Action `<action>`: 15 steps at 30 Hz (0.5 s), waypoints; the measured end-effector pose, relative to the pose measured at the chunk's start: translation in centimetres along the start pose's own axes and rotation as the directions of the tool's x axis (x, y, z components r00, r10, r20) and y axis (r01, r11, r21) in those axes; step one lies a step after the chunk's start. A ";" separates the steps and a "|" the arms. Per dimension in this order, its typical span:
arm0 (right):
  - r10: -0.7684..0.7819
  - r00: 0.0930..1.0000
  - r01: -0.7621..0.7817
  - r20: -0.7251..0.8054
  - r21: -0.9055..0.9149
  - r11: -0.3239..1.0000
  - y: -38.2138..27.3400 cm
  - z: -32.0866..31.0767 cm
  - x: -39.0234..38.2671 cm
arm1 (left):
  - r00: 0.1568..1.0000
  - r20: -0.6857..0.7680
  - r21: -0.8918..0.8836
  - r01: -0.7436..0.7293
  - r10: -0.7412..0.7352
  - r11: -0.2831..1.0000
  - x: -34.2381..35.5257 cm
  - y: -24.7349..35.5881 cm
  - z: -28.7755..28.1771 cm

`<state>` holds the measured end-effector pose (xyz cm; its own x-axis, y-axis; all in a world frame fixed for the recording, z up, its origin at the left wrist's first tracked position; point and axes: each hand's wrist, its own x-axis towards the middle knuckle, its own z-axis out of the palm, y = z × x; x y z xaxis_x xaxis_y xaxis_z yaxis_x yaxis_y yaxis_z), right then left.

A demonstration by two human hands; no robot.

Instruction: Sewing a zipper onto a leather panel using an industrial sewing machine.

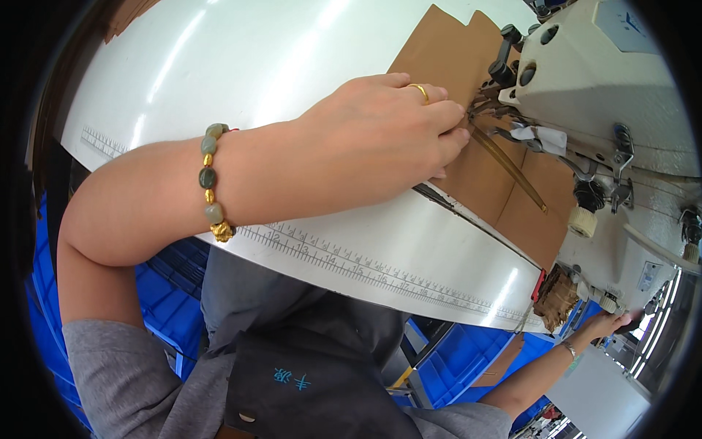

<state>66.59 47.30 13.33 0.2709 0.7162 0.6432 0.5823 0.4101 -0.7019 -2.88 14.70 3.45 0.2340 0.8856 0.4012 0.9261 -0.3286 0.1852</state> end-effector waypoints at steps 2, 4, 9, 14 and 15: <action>0.025 1.000 -0.025 0.006 0.017 1.000 0.0 0.3 -0.5 | 1.000 -0.022 0.012 -0.001 0.002 1.000 0.0 0.0 0.0; 0.052 0.999 -0.052 -0.012 0.004 0.999 -0.4 0.9 -1.7 | 0.999 -0.032 0.017 -0.003 0.004 1.000 0.0 0.0 -0.1; 0.001 1.000 -0.002 0.004 0.172 0.985 -3.0 1.7 -1.9 | 1.000 0.026 0.036 -0.003 0.002 0.999 0.1 0.1 -0.1; 0.324 0.938 -0.335 0.122 0.075 0.939 -3.3 -1.1 7.5 | 1.000 0.007 -0.012 -0.005 0.005 1.000 0.2 0.0 -0.1; 0.355 0.930 -0.363 0.093 0.100 0.926 -2.3 -1.1 9.7 | 1.000 0.001 -0.025 -0.003 0.003 1.000 0.3 -0.1 -0.2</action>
<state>68.74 52.72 21.49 0.3874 0.8643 0.3209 0.3641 0.1763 -0.9145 -2.97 14.91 3.72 0.2367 0.8849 0.4011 0.9178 -0.3391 0.2065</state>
